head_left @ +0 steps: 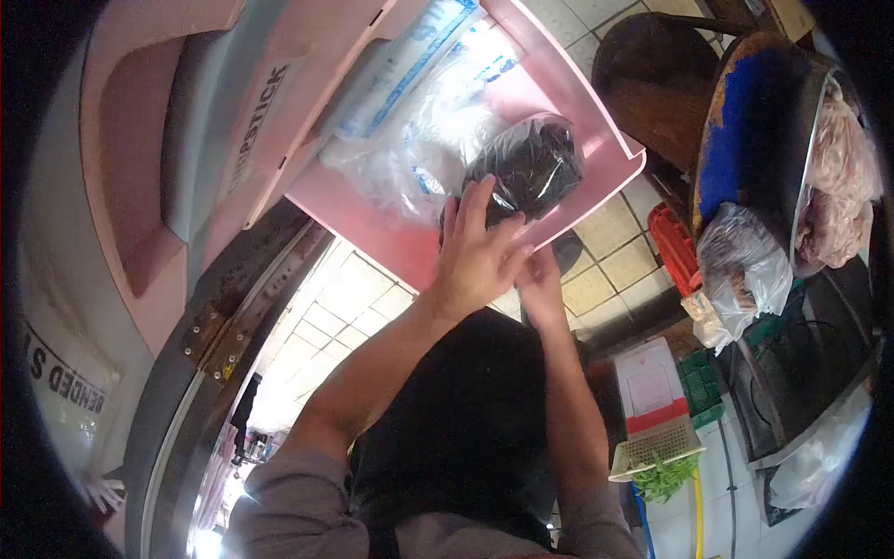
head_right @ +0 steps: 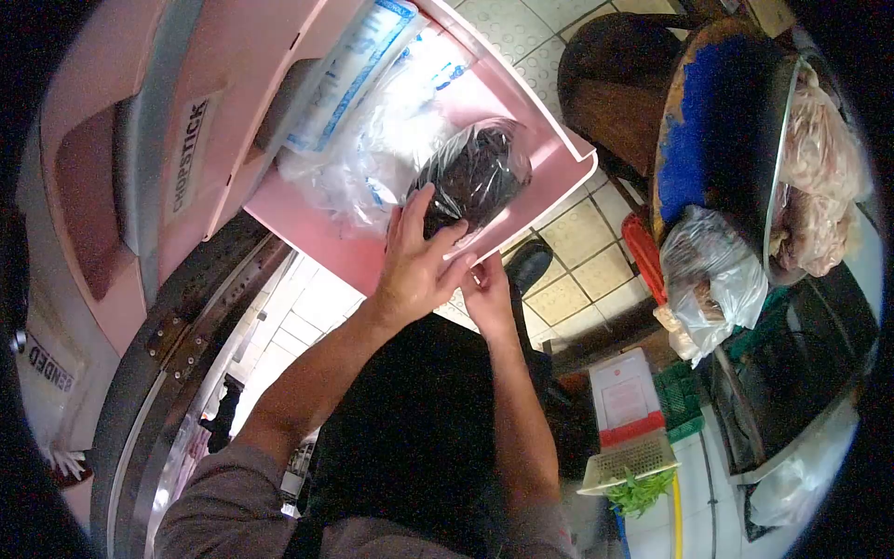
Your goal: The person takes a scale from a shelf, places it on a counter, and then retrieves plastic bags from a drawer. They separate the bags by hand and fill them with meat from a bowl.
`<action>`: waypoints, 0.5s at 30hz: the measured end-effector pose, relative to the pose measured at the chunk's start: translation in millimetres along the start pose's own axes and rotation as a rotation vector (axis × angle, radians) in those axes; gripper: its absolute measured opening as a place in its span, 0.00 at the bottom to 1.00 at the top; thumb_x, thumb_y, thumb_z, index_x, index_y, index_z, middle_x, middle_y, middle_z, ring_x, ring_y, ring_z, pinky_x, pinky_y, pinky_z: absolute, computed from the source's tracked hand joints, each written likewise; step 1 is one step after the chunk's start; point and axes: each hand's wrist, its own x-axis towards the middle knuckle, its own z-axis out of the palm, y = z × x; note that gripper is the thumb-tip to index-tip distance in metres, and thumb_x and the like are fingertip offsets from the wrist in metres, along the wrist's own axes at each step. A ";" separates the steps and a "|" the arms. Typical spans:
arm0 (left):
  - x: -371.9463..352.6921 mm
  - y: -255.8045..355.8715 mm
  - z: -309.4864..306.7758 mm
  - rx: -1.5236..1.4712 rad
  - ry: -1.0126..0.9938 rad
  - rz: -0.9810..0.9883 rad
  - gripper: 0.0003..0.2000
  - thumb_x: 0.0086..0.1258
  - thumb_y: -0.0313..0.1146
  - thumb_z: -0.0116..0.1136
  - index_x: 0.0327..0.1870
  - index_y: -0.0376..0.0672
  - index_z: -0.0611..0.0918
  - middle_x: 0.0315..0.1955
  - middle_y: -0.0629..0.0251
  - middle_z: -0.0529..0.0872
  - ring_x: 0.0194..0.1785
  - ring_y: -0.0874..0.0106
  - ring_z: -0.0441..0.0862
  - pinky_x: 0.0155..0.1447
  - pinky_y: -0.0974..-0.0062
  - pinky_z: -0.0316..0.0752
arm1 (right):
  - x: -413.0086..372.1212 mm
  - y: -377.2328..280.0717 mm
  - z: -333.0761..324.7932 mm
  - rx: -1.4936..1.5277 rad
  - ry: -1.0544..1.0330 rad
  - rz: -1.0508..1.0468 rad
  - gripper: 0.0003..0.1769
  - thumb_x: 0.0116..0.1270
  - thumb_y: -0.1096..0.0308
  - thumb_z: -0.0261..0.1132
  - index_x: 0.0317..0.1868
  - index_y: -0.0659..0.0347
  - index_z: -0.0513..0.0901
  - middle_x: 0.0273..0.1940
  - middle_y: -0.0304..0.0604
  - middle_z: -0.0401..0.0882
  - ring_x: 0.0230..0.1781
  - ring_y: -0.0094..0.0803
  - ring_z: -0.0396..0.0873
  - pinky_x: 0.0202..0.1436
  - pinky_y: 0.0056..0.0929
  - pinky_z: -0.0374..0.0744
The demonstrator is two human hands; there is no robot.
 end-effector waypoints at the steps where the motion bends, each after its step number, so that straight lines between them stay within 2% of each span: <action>1: -3.7 1.9 2.1 -0.066 0.009 0.006 0.17 0.69 0.38 0.68 0.54 0.40 0.84 0.69 0.37 0.68 0.73 0.34 0.64 0.75 0.35 0.57 | -2.1 -4.1 -1.7 -0.006 0.008 0.005 0.30 0.77 0.70 0.66 0.74 0.62 0.67 0.65 0.42 0.76 0.62 0.29 0.77 0.65 0.29 0.77; 2: -7.1 2.4 1.9 0.009 -0.056 0.002 0.18 0.71 0.35 0.65 0.59 0.38 0.82 0.73 0.36 0.66 0.73 0.36 0.66 0.75 0.40 0.61 | -4.7 -9.1 -3.9 -0.009 0.015 0.011 0.31 0.76 0.71 0.67 0.75 0.63 0.66 0.65 0.41 0.76 0.60 0.27 0.76 0.63 0.27 0.77; 3: -7.9 -0.8 4.1 -0.140 -0.010 -0.083 0.19 0.72 0.35 0.65 0.60 0.37 0.81 0.72 0.36 0.66 0.72 0.37 0.67 0.75 0.43 0.63 | -7.3 -13.0 -4.2 -0.009 0.021 0.019 0.32 0.75 0.71 0.68 0.75 0.64 0.66 0.65 0.40 0.75 0.58 0.25 0.76 0.62 0.25 0.76; 5: -7.1 -11.9 8.9 -0.425 0.090 -0.255 0.22 0.72 0.34 0.64 0.64 0.35 0.78 0.72 0.36 0.66 0.72 0.38 0.69 0.73 0.48 0.68 | -11.4 -11.1 -10.5 -0.032 0.108 -0.089 0.33 0.76 0.71 0.67 0.77 0.64 0.64 0.69 0.44 0.74 0.61 0.29 0.77 0.64 0.27 0.75; 6: 0.9 -7.0 -1.3 -0.416 0.133 -0.302 0.25 0.72 0.31 0.63 0.68 0.33 0.74 0.72 0.37 0.68 0.70 0.40 0.72 0.71 0.52 0.71 | -14.0 -17.3 -13.3 -0.024 0.181 -0.080 0.34 0.77 0.71 0.66 0.78 0.65 0.63 0.71 0.46 0.72 0.65 0.31 0.75 0.67 0.29 0.74; 7: -2.0 -9.3 -1.9 -0.270 0.096 -0.272 0.25 0.72 0.30 0.62 0.69 0.33 0.74 0.71 0.37 0.68 0.70 0.40 0.72 0.71 0.51 0.71 | -16.3 -26.8 -13.2 -0.013 0.245 -0.066 0.34 0.77 0.70 0.65 0.79 0.66 0.61 0.73 0.49 0.70 0.68 0.33 0.73 0.70 0.30 0.73; 9: -5.3 -13.5 1.3 0.021 0.021 -0.211 0.25 0.73 0.29 0.61 0.70 0.33 0.73 0.70 0.36 0.69 0.71 0.40 0.71 0.71 0.49 0.70 | -16.9 -46.1 -9.7 -0.048 0.302 -0.228 0.34 0.79 0.70 0.62 0.79 0.68 0.60 0.77 0.53 0.64 0.75 0.38 0.67 0.77 0.36 0.66; 10: -2.8 -9.6 3.3 0.047 0.024 -0.184 0.25 0.73 0.27 0.60 0.71 0.34 0.74 0.70 0.35 0.69 0.71 0.39 0.71 0.73 0.48 0.69 | -16.1 -57.8 -5.9 -0.125 0.292 -0.317 0.34 0.80 0.70 0.61 0.79 0.68 0.59 0.78 0.54 0.62 0.79 0.41 0.62 0.81 0.40 0.60; 11: -5.8 -9.0 7.9 0.015 0.045 -0.197 0.25 0.72 0.26 0.60 0.71 0.34 0.74 0.70 0.35 0.68 0.71 0.39 0.70 0.73 0.49 0.69 | -14.7 -70.5 -1.6 -0.191 0.288 -0.382 0.35 0.78 0.70 0.63 0.79 0.68 0.59 0.79 0.57 0.60 0.80 0.45 0.59 0.81 0.43 0.58; 13: -13.3 -9.0 16.7 -0.057 0.080 -0.214 0.25 0.72 0.26 0.60 0.70 0.34 0.75 0.71 0.34 0.68 0.72 0.39 0.69 0.73 0.50 0.69 | -6.8 -90.8 1.0 -0.557 0.274 -0.573 0.34 0.75 0.71 0.66 0.77 0.68 0.64 0.80 0.60 0.54 0.81 0.51 0.56 0.81 0.45 0.58; 15: -16.7 -16.5 16.6 -0.135 0.040 -0.178 0.23 0.72 0.24 0.58 0.69 0.35 0.76 0.70 0.38 0.72 0.74 0.42 0.68 0.74 0.51 0.69 | 6.1 -107.0 11.3 -0.703 0.230 -0.620 0.33 0.72 0.72 0.67 0.75 0.65 0.68 0.81 0.63 0.51 0.80 0.56 0.57 0.80 0.48 0.59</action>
